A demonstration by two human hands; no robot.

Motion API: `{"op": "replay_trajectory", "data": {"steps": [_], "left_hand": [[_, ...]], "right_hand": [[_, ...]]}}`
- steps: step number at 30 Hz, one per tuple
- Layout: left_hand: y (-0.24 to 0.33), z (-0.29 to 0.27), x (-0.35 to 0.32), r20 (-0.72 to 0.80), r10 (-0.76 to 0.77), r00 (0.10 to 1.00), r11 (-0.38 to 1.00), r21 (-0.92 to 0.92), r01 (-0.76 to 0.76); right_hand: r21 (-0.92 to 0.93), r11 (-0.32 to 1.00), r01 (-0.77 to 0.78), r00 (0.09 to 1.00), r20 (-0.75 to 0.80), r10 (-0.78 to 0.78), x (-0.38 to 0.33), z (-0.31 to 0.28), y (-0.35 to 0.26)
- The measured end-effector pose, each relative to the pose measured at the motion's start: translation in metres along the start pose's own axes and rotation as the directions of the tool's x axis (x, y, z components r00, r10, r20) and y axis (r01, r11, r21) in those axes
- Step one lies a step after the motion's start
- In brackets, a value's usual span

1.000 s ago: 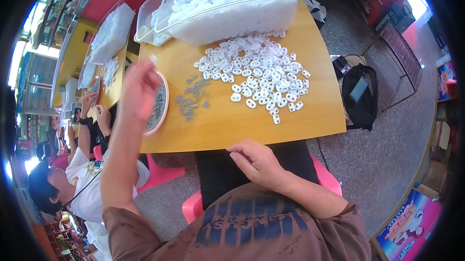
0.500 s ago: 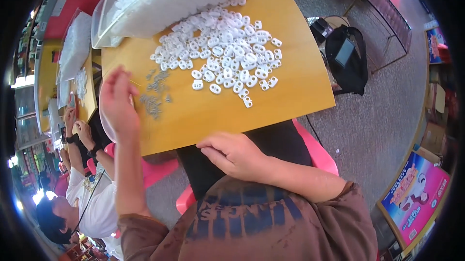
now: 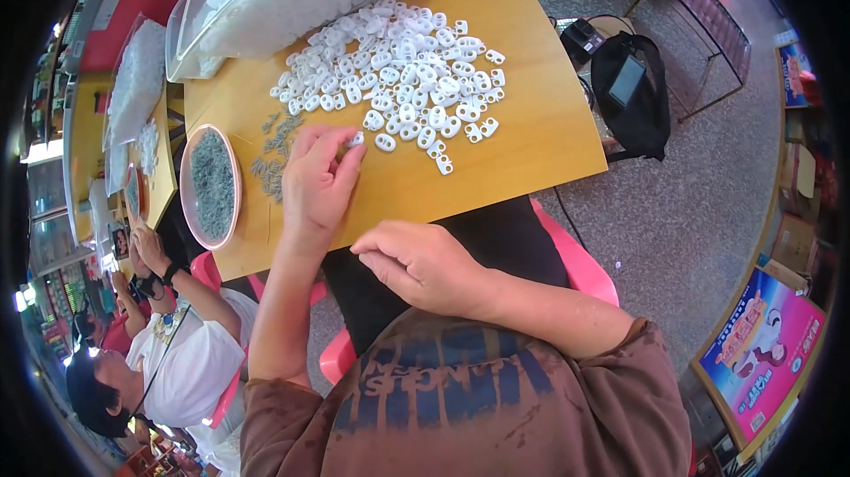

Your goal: Assembling small plastic components with metal springs.

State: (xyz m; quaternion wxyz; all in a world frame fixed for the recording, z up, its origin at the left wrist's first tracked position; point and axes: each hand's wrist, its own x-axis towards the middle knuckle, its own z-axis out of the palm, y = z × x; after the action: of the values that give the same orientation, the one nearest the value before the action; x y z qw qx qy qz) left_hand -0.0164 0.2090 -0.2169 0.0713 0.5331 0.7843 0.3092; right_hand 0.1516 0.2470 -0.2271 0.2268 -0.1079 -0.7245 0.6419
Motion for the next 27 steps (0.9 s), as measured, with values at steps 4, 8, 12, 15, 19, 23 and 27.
{"op": "replay_trajectory", "data": {"steps": [4, 8, 12, 15, 19, 23, 27], "left_hand": [[-0.002, 0.001, -0.005, -0.029, 0.051, 0.998, 0.998, 0.034, -0.05], [0.011, -0.004, -0.02, -0.102, -0.056, 0.993, 0.994, -0.094, 0.046], [0.038, -0.008, -0.043, -0.265, 0.089, 0.96, 0.991, -0.071, -0.112], [0.051, -0.006, -0.052, -0.342, 0.177, 0.923, 0.977, -0.052, -0.207], [0.059, -0.004, -0.061, -0.36, 0.181, 0.915, 0.961, -0.134, -0.243], [0.064, -0.013, -0.07, -0.229, -0.038, 0.973, 0.895, -0.441, -0.069], [0.062, -0.028, -0.065, 0.061, -0.251, 0.966, 0.703, -0.675, 0.225]], "right_hand": [[0.013, 0.999, 0.04, 0.998, -0.048, -0.039, 0.002, -0.004, -0.001], [0.164, 0.982, -0.09, 0.991, -0.084, 0.104, 0.001, -0.01, -0.004], [0.665, 0.723, -0.188, 0.923, -0.132, 0.361, 0.006, -0.013, -0.005], [0.762, 0.587, -0.272, 0.945, 0.097, 0.311, 0.006, -0.021, -0.014], [0.788, 0.506, -0.35, 0.913, 0.167, 0.373, 0.004, -0.027, -0.019], [0.741, 0.577, -0.345, 0.919, 0.14, 0.369, 0.005, -0.03, -0.017], [0.572, 0.729, -0.376, 0.918, 0.124, 0.377, 0.004, -0.032, -0.019]]}}
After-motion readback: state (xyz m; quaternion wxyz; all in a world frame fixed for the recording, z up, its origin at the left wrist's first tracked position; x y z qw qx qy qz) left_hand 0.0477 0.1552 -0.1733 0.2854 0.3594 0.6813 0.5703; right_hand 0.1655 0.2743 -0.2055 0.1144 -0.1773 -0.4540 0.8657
